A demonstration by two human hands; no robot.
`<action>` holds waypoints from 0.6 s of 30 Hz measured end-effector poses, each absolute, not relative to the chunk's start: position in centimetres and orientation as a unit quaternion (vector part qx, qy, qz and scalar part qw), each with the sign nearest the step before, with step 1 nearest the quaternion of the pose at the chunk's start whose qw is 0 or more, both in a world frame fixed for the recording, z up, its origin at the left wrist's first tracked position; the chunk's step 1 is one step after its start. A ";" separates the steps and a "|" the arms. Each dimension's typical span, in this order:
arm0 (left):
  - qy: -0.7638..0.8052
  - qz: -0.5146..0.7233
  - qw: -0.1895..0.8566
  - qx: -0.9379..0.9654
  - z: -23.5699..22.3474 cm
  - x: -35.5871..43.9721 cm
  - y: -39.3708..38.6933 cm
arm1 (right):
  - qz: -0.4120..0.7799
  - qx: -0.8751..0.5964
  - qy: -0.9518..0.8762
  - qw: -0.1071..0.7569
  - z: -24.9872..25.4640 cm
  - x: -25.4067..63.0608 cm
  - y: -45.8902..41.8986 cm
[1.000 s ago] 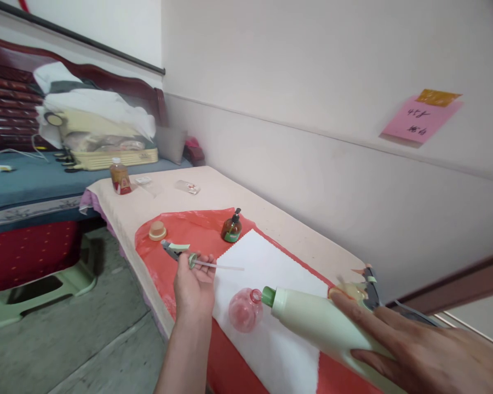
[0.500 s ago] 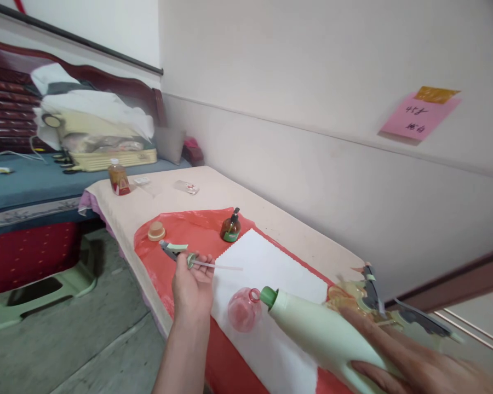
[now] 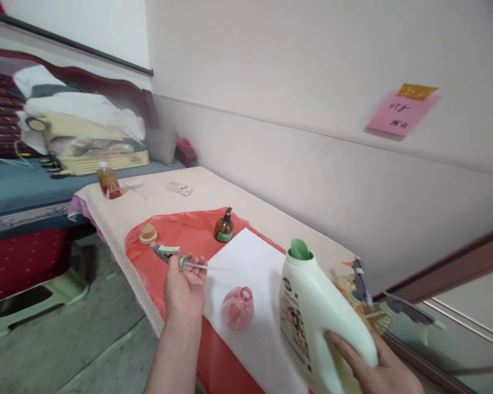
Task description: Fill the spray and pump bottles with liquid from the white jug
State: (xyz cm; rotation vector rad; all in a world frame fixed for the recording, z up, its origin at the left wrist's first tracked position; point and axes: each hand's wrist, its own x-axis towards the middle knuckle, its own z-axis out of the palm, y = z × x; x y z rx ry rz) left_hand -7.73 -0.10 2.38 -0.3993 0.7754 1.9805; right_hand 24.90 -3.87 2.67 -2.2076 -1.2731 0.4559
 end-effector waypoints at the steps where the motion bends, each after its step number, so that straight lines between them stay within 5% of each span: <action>1: 0.317 0.809 0.468 -0.163 2.4 -7.7 -0.1 | 0.179 -0.819 -0.458 0.297 2.2 24.4 -3.3; 8: 0.321 0.804 0.470 -0.172 2.6 -7.7 0.1 | 0.166 -0.743 -0.420 0.494 -3.2 20.6 2.3; 18: 0.341 0.810 0.464 -0.108 2.0 -7.4 0.2 | 0.187 -0.704 -0.446 0.520 -7.7 19.8 1.6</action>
